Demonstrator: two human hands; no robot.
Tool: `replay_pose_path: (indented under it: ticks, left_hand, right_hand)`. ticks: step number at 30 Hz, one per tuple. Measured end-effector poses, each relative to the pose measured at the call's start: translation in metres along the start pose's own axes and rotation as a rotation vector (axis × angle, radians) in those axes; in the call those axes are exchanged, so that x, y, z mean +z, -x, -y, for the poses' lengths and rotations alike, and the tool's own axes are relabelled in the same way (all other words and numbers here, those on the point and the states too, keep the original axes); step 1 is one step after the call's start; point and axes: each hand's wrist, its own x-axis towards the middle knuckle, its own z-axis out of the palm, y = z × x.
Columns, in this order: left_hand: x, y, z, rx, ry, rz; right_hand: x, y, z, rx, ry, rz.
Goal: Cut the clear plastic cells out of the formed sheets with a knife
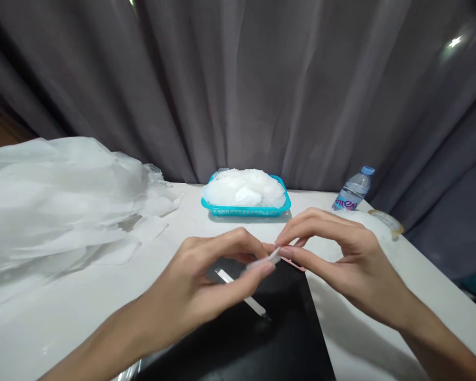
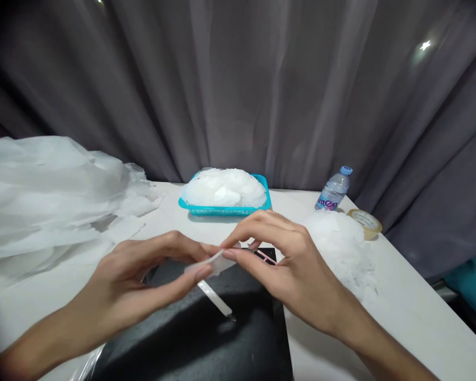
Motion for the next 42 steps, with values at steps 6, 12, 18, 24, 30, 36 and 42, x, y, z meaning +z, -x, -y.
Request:
replay_pose_path:
  ticks: [6, 12, 18, 24, 30, 36, 42]
  left_hand:
    - [0.005, -0.005, 0.001, -0.016, 0.292, 0.115]
    - [0.017, -0.007, 0.009, -0.03, 0.394, -0.13]
    - [0.018, -0.008, 0.002, -0.097, 0.433, -0.228]
    - [0.015, -0.008, -0.006, -0.205, 0.486, -0.108]
    - [0.014, -0.01, -0.007, -0.264, 0.575, -0.095]
    - [0.014, -0.011, -0.007, -0.258, 0.558, -0.11]
    - [0.016, -0.007, -0.004, -0.122, 0.372, -0.2]
  right_hand:
    - [0.011, -0.001, -0.009, -0.055, -0.097, -0.089]
    - [0.013, -0.002, -0.008, 0.126, -0.305, -0.03]
    - [0.008, -0.001, 0.001, 0.25, -0.39, 0.051]
    - [0.009, 0.0, 0.0, 0.274, -0.492, 0.028]
    - [0.009, 0.0, 0.0, 0.314, -0.481, 0.003]
    - [0.011, -0.001, 0.0, 0.294, -0.429, -0.032]
    - [0.011, 0.0, 0.003, 0.182, -0.232, -0.077]
